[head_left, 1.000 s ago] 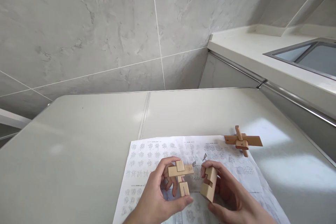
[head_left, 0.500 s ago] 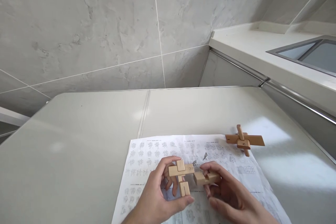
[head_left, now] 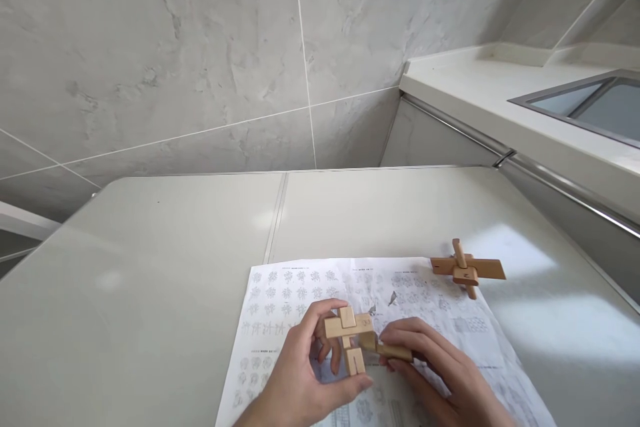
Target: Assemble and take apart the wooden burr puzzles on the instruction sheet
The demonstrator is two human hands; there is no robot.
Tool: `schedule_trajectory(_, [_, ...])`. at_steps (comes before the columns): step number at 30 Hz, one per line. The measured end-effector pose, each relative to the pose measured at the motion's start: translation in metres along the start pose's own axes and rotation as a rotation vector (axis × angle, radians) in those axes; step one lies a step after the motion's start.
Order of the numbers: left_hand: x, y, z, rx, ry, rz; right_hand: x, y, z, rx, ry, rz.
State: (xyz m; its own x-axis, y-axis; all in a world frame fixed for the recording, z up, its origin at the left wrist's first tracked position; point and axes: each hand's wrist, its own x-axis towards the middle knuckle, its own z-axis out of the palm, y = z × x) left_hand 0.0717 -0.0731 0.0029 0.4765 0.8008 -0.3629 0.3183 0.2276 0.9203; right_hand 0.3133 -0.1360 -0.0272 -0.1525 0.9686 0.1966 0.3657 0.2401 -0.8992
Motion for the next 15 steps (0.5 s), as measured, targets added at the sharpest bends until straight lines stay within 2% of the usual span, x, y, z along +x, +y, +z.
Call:
schedule_trajectory(3, [0.0001, 0.0009, 0.002, 0.016, -0.014, 0.036, -0.0035, -0.0018, 0.0023, -0.046, 0.068, 0.014])
schedule_trajectory(5, [0.0007, 0.0018, 0.0027, 0.032, -0.026, 0.059, -0.005, -0.0028, 0.0033, -0.087, 0.098, -0.034])
schedule_trajectory(8, [0.0018, 0.0048, 0.003, 0.056, -0.049, 0.092, -0.0055, -0.0028, 0.002, -0.164, 0.088, -0.122])
schedule_trajectory(15, [0.0017, 0.0101, 0.0041, 0.122, -0.074, 0.126, -0.0059, -0.0065, 0.0036, -0.182, 0.086, -0.151])
